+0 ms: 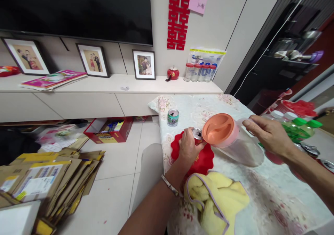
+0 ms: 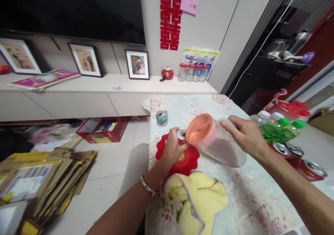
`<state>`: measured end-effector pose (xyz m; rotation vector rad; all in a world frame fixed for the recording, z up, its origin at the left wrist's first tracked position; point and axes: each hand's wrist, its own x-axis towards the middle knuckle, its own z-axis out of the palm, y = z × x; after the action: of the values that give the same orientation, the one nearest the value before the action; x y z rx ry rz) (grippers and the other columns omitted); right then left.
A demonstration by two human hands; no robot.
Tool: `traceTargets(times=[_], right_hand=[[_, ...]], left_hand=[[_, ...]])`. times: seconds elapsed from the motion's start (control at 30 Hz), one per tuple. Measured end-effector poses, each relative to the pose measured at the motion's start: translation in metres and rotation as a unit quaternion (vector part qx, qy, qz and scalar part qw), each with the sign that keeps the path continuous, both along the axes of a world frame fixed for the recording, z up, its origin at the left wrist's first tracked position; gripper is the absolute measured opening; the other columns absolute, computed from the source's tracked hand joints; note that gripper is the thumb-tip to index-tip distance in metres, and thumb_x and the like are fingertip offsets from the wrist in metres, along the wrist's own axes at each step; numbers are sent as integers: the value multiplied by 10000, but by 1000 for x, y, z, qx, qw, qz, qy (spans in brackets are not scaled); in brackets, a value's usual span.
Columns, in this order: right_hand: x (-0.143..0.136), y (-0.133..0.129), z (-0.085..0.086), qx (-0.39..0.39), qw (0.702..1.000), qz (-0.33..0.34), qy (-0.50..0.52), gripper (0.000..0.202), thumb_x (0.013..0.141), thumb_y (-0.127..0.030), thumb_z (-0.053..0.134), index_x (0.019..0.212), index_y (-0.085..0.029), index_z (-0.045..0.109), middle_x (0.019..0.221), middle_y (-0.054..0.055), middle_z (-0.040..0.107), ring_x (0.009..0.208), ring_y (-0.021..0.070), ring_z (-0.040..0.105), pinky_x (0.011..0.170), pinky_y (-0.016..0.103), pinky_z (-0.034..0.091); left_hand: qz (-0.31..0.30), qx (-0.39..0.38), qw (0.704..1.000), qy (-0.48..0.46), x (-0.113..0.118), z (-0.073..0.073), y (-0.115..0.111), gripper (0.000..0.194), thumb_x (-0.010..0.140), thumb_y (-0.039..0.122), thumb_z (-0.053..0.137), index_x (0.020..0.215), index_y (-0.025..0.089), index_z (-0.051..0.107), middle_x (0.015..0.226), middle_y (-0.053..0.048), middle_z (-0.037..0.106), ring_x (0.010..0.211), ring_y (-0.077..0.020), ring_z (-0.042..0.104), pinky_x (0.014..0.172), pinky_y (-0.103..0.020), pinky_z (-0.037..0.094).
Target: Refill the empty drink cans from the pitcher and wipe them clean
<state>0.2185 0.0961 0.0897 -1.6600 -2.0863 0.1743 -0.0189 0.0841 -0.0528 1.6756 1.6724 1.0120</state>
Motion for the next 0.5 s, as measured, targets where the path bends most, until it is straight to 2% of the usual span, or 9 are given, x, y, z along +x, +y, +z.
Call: traceTargets(times=[0.27, 0.5], right_hand=[[-5, 3, 5, 11, 999, 8, -41, 802, 800, -994, 271, 608, -236, 454, 512, -16, 434, 506, 147, 420, 537, 301, 328], [-9, 5, 10, 11, 998, 8, -65, 864, 779, -1016, 232, 655, -223, 551, 525, 0, 492, 513, 161, 453, 533, 303, 352]], left_hand=[[2, 8, 1000, -1, 0, -2, 0, 580, 810, 330, 791, 1296, 242, 486, 1366, -119, 631, 1341, -301, 595, 1034, -407, 502], [3, 8, 1000, -12, 0, -2, -1, 586, 797, 326, 815, 1281, 246, 494, 1369, -122, 631, 1348, -308, 588, 1045, -419, 497]])
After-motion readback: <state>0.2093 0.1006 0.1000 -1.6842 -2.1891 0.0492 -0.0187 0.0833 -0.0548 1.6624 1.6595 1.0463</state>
